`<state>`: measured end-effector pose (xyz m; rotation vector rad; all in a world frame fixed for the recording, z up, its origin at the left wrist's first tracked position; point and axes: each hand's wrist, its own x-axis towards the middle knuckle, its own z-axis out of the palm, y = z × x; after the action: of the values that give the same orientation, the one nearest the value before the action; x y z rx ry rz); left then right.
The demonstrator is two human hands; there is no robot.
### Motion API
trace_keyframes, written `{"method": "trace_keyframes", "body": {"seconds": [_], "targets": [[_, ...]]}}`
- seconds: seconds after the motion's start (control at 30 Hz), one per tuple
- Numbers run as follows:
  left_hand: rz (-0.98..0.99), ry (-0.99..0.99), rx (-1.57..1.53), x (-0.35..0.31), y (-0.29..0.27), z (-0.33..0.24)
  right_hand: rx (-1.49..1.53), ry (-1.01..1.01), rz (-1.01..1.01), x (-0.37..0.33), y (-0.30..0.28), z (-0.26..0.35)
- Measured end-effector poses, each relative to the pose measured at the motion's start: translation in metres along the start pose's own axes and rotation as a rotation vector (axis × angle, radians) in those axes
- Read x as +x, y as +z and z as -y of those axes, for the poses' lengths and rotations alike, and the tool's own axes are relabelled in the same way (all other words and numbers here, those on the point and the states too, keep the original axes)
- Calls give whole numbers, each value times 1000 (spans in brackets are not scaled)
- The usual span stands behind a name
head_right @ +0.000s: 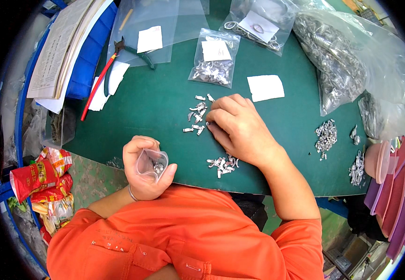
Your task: The person sorts small metal components on a green workbench, picking up individual pieces and placing them into a clear plastic bag. They then proceed to assemble small metal rings and cylindrical parts by hand, creating a chain-like structure. The person handles the components one by one, occasionally using a red tool to assist with the assembly.
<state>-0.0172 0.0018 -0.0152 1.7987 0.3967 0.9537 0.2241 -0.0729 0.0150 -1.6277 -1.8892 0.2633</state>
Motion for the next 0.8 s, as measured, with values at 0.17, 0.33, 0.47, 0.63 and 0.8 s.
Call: {"method": "trace_keyframes", "body": {"seconds": [0.17, 0.33, 0.47, 0.63, 0.8], "targets": [[3, -9, 8, 0, 0, -1, 15, -5, 74, 1, -9, 9], [-2, -9, 9, 0, 0, -2, 19, -30, 24, 2, 5, 12], [-12, -18, -12, -1, 1, 0, 80, -29, 55, -1, -2, 8], [-62, 16, 36, 1, 3, 2, 51, -31, 40, 2, -6, 8], [-65, 22, 43, 1, 3, 2, 5, -14, -51, 8, 10, 9]]}}
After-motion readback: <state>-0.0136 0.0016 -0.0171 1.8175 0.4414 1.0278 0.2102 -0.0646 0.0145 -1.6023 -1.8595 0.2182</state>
